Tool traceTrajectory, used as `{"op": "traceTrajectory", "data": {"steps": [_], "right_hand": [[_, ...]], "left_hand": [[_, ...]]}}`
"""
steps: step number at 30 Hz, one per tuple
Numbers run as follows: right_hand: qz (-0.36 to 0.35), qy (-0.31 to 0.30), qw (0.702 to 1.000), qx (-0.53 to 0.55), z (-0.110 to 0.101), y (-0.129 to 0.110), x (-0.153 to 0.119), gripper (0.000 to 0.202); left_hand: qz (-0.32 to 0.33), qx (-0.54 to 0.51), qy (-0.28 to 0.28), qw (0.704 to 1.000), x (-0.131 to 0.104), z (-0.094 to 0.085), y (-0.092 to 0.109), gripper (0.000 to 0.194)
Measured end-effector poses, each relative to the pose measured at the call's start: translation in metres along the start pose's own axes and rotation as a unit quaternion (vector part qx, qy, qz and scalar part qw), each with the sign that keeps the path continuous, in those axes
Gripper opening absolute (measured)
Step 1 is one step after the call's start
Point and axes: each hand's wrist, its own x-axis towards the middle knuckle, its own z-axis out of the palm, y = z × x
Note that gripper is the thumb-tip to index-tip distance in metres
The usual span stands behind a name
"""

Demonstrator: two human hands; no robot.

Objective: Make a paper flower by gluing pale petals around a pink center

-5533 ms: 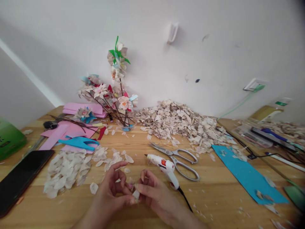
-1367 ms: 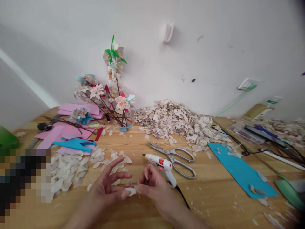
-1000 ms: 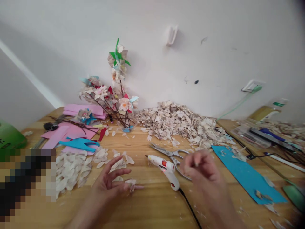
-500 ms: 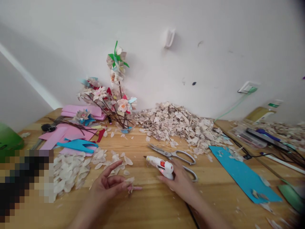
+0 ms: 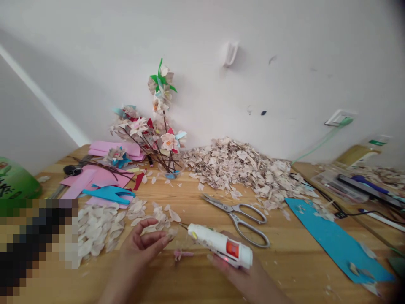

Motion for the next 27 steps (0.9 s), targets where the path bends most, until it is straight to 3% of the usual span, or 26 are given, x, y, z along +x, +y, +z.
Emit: {"op": "traceTrajectory", "data": {"steps": [7,27], "right_hand": [[0.058,-0.040,0.997,0.040,0.0043,0.0085,-0.0050,0.029],[0.054,-0.047,0.994,0.086,0.0079,0.0064,-0.0030,0.027]], "left_hand": [[0.017,0.008,0.017,1.000,-0.0005,-0.0001,-0.0010,0.056],[0.010,0.006,0.011,1.000,-0.0019,0.0022,0.0012,0.054]]}}
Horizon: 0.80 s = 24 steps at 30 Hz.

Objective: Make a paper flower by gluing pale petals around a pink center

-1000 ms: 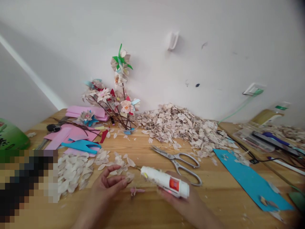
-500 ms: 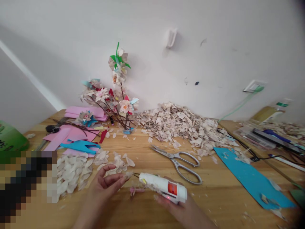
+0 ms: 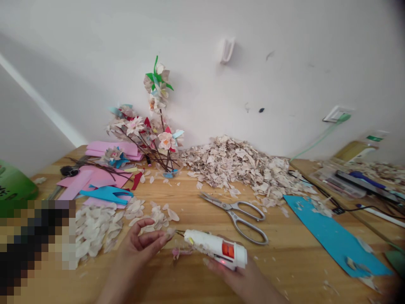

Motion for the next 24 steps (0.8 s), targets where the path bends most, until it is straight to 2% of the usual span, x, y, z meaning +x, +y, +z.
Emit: {"op": "traceTrajectory", "data": {"steps": [3,7,16,24], "right_hand": [[-0.009,-0.008,1.000,0.021,-0.0007,-0.0032,0.0012,0.029],[-0.021,-0.018,0.998,0.054,-0.0014,-0.0092,0.0017,0.031],[-0.001,-0.005,1.000,0.016,0.0000,-0.0001,-0.0009,0.030],[-0.016,-0.017,0.999,0.036,-0.0004,-0.0097,0.0005,0.036]], "left_hand": [[-0.002,0.002,0.007,1.000,0.0008,-0.0005,-0.0013,0.055],[-0.005,-0.005,-0.017,1.000,0.0003,-0.0001,-0.0002,0.052],[0.002,-0.011,-0.011,1.000,0.0000,0.0005,0.0003,0.055],[-0.006,0.001,-0.006,1.000,-0.0029,0.0034,0.0059,0.053]]}}
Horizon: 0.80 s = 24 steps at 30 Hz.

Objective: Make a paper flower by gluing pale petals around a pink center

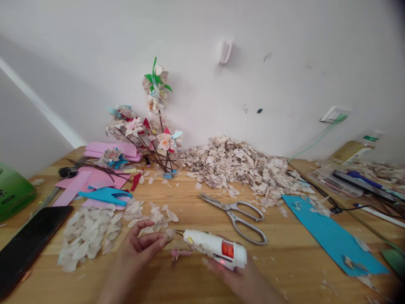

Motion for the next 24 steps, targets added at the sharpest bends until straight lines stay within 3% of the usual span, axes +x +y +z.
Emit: {"op": "traceTrajectory", "data": {"steps": [18,24], "right_hand": [[-0.002,0.000,1.000,-0.026,-0.001,0.004,0.002,0.034],[-0.028,0.078,0.989,-0.118,-0.016,0.022,0.016,0.030]], "left_hand": [[-0.015,-0.037,-0.011,0.999,0.001,-0.002,-0.003,0.055],[-0.039,-0.077,-0.005,0.996,0.000,0.001,-0.002,0.057]]}}
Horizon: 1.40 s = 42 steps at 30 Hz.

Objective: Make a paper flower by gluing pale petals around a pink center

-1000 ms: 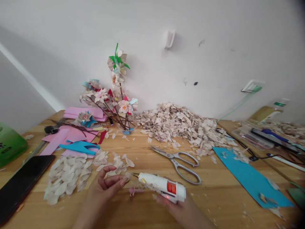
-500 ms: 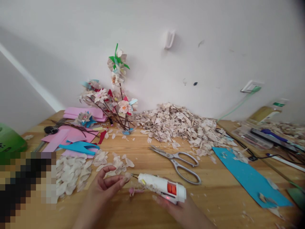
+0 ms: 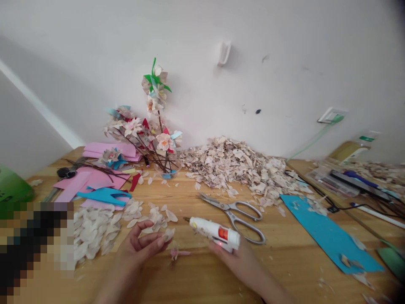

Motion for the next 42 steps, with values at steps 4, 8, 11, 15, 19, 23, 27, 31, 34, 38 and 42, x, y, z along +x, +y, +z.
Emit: {"op": "traceTrajectory", "data": {"steps": [4,8,11,15,19,23,27,31,34,38,42], "right_hand": [[0.008,0.107,0.984,-0.139,-0.011,0.022,0.018,0.032],[0.009,0.135,0.976,-0.172,-0.015,0.032,0.029,0.026],[0.007,0.147,0.972,-0.182,-0.014,0.033,0.031,0.024],[-0.022,0.215,0.958,-0.190,-0.023,0.022,0.022,0.055],[-0.183,0.340,0.894,-0.229,-0.026,-0.007,0.001,0.047],[-0.190,0.053,0.947,-0.253,0.004,-0.026,-0.013,0.029],[-0.120,-0.038,0.963,-0.239,0.041,-0.018,-0.009,0.044],[-0.109,-0.054,0.981,-0.151,0.053,-0.007,-0.001,0.054],[-0.071,-0.024,0.996,-0.054,0.051,-0.004,0.002,0.048],[-0.025,0.014,0.992,0.124,0.048,-0.002,0.002,0.041],[-0.005,-0.002,0.969,0.246,0.049,-0.003,-0.002,0.042]], "left_hand": [[-0.011,-0.016,0.002,1.000,-0.003,0.003,0.001,0.060],[-0.019,-0.024,-0.011,0.999,-0.005,0.003,0.003,0.059],[-0.011,-0.030,-0.008,0.999,-0.005,0.002,0.004,0.055],[0.017,-0.059,-0.011,0.998,-0.006,0.003,0.004,0.049],[0.023,-0.071,-0.017,0.997,-0.008,0.003,0.004,0.049],[0.027,-0.063,-0.038,0.997,-0.009,0.003,0.004,0.051],[0.045,-0.047,-0.049,0.997,-0.006,0.001,0.003,0.052],[0.064,-0.026,-0.050,0.996,-0.002,-0.001,0.003,0.055],[0.076,-0.011,-0.047,0.996,-0.004,0.000,0.006,0.056],[0.099,0.014,-0.027,0.995,-0.008,0.003,0.007,0.061],[0.128,0.045,-0.038,0.990,-0.009,0.003,0.000,0.063]]}}
